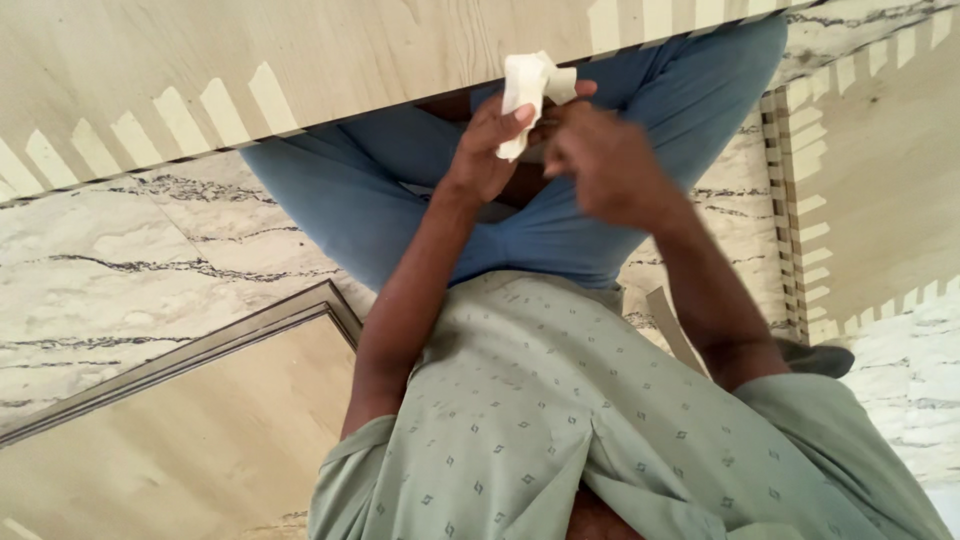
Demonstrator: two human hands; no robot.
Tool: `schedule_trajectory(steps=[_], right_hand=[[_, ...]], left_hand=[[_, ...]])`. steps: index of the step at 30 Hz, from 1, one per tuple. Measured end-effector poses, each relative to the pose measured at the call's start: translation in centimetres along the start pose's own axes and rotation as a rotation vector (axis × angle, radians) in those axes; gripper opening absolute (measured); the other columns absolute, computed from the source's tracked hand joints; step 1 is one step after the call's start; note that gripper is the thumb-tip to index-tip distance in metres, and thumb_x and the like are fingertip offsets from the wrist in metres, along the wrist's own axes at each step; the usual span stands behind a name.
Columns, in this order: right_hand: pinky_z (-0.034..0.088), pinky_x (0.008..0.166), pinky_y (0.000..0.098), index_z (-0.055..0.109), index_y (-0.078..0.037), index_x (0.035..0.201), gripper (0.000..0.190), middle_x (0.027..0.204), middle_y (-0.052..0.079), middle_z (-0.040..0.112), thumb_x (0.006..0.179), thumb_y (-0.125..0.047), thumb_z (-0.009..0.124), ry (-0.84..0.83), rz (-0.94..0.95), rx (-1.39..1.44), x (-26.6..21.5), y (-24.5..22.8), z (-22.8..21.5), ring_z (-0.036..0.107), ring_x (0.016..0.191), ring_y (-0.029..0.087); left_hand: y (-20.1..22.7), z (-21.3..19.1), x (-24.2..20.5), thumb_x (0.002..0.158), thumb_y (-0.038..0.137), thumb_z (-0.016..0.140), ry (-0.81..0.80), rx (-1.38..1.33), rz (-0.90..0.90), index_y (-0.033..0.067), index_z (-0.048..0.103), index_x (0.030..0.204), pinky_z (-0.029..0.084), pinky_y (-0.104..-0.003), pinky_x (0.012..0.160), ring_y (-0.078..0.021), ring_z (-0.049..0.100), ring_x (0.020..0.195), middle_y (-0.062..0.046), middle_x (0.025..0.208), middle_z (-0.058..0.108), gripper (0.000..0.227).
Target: The person applies adhesive and small pieces of tape to the notched edges of a wooden panel and rubs their hands together while sitting on the floor.
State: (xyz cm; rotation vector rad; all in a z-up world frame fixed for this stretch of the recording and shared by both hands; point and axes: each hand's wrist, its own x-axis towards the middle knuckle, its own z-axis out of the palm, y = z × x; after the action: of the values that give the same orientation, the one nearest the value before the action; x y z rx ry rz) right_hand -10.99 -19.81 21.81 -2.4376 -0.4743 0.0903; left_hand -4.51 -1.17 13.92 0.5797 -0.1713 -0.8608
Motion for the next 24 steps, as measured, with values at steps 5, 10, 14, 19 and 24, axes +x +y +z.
schedule_trajectory(steps=[5,10,14,19,24], right_hand=[[0.052,0.068,0.0382,0.066,-0.009,0.092,0.014,0.095,0.009,0.064,0.087,-0.016,0.078,0.031,-0.002,0.018,-2.3,-2.1,0.7,0.063,0.084,0.025],[0.050,0.058,0.0277,0.066,-0.011,0.097,0.013,0.101,0.005,0.062,0.092,-0.012,0.078,0.174,0.059,0.093,-3.1,0.4,-2.7,0.059,0.077,0.016],[0.050,0.066,0.0327,0.060,-0.001,0.132,0.050,0.123,0.015,0.061,0.093,-0.022,0.082,0.293,0.167,0.108,-1.7,2.4,-4.8,0.060,0.083,0.020],[0.050,0.089,0.0456,0.061,-0.004,0.142,0.074,0.119,0.016,0.057,0.086,-0.036,0.095,0.338,0.049,-0.410,2.0,3.4,-5.6,0.056,0.106,0.033],[0.050,0.100,0.0443,0.057,0.001,0.144,0.074,0.132,0.018,0.054,0.086,-0.024,0.096,0.359,-0.052,-0.430,2.7,5.8,-3.5,0.056,0.120,0.035]], left_hand=[[-2.8,0.5,1.8,0.106,0.019,0.066,0.121,0.239,-0.027,-0.0031,0.071,0.123,0.059,-0.032,0.084,-0.0165,0.072,0.093,-0.011,0.102,0.077,0.028],[-5.3,-2.3,1.1,0.102,0.017,0.068,0.362,0.471,0.046,-0.0003,0.078,0.105,0.058,-0.029,0.071,-0.0141,0.072,0.076,-0.008,0.085,0.077,0.020],[-6.5,-6.4,2.3,0.093,0.014,0.069,0.638,1.231,0.210,0.0022,0.079,0.095,0.056,-0.037,0.077,-0.0247,0.074,0.080,-0.013,0.090,0.079,0.016],[-4.9,-9.5,6.5,0.095,0.015,0.068,0.840,1.152,0.106,0.0007,0.077,0.097,0.054,-0.034,0.067,-0.0215,0.071,0.072,-0.012,0.086,0.076,0.017],[-3.0,-7.7,3.9,0.098,0.017,0.067,0.891,0.604,0.049,-0.0008,0.075,0.099,0.053,-0.031,0.056,-0.0183,0.068,0.065,-0.012,0.082,0.074,0.019]])
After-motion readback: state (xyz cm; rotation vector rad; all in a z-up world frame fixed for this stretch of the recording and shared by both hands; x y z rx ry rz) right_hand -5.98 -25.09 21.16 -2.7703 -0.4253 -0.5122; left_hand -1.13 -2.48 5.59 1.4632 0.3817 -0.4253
